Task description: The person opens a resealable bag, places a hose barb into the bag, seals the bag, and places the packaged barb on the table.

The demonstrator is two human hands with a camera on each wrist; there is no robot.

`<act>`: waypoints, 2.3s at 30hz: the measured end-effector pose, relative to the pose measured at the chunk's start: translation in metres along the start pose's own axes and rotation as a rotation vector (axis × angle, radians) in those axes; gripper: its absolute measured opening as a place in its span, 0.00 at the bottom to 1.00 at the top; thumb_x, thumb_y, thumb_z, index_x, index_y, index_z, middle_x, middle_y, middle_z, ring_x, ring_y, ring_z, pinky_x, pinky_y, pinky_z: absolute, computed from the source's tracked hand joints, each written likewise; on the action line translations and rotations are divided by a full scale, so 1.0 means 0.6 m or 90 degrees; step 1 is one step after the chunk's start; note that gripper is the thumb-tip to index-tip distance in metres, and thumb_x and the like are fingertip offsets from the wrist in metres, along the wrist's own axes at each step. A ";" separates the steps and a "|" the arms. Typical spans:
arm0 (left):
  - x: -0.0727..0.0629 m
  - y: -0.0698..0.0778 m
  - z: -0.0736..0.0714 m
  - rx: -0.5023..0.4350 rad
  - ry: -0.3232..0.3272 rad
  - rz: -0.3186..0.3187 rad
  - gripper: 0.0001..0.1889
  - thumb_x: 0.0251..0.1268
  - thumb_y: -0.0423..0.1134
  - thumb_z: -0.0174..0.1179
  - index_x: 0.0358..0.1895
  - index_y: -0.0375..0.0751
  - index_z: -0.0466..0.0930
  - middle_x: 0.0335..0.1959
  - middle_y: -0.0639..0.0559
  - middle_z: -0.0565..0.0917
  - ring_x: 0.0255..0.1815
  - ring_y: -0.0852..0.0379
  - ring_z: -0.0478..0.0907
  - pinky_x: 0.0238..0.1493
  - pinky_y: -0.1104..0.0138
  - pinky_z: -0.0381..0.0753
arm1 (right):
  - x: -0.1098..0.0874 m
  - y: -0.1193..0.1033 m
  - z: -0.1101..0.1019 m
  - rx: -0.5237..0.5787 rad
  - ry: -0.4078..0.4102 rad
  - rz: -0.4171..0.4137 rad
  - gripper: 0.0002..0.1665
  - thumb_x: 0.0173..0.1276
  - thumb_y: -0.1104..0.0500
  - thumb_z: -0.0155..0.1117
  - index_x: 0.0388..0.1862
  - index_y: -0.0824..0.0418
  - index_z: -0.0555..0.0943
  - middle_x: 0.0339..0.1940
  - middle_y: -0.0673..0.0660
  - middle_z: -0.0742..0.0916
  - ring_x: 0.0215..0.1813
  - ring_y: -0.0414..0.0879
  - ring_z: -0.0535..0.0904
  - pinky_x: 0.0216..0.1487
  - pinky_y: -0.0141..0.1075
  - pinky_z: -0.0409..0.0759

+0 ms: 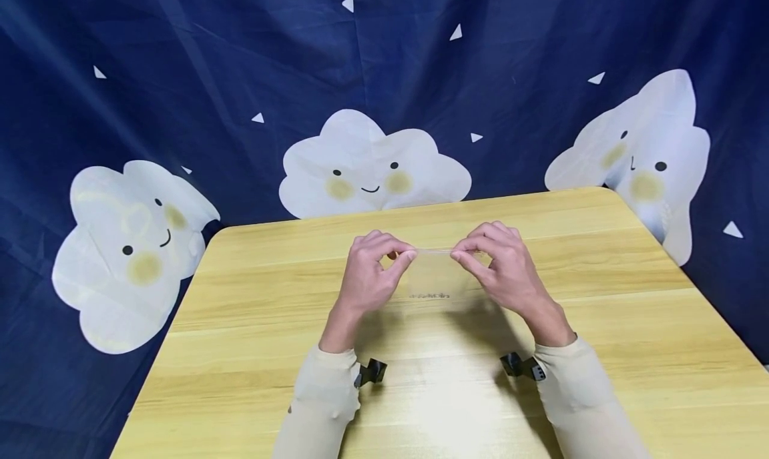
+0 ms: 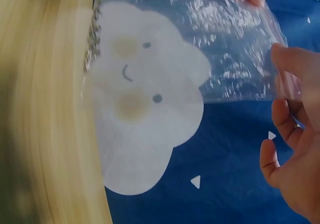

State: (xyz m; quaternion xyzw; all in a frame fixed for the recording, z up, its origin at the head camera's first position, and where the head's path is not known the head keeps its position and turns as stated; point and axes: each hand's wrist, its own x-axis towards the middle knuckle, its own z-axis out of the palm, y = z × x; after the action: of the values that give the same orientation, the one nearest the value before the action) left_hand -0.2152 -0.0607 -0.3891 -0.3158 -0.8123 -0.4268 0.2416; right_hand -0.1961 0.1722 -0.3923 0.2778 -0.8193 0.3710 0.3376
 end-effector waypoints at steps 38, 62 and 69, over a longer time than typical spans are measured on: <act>-0.014 -0.067 0.001 -0.035 -0.276 -0.327 0.07 0.69 0.44 0.57 0.35 0.50 0.84 0.31 0.52 0.86 0.29 0.57 0.77 0.33 0.64 0.76 | -0.025 0.067 0.025 0.053 -0.259 0.232 0.07 0.67 0.61 0.65 0.43 0.56 0.82 0.31 0.50 0.87 0.31 0.39 0.78 0.34 0.30 0.77; -0.034 -0.119 0.073 0.008 -0.228 -0.514 0.29 0.69 0.47 0.56 0.71 0.45 0.64 0.60 0.52 0.81 0.62 0.49 0.77 0.66 0.53 0.70 | -0.024 0.114 0.113 0.035 -0.304 0.537 0.07 0.68 0.64 0.58 0.42 0.59 0.81 0.35 0.57 0.86 0.31 0.45 0.84 0.35 0.35 0.82; -0.040 -0.122 0.075 0.002 -0.254 -0.514 0.31 0.69 0.49 0.55 0.73 0.46 0.60 0.65 0.50 0.77 0.65 0.48 0.74 0.68 0.53 0.69 | -0.036 0.119 0.113 -0.038 -0.334 0.449 0.11 0.68 0.64 0.57 0.48 0.59 0.80 0.50 0.61 0.85 0.56 0.56 0.79 0.59 0.49 0.74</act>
State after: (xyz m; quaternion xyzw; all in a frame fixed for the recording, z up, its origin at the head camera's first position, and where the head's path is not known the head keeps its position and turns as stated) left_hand -0.2571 -0.0621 -0.4679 -0.0497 -0.9017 -0.4164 -0.1052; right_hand -0.2567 0.1637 -0.4724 0.0558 -0.9324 0.3564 -0.0210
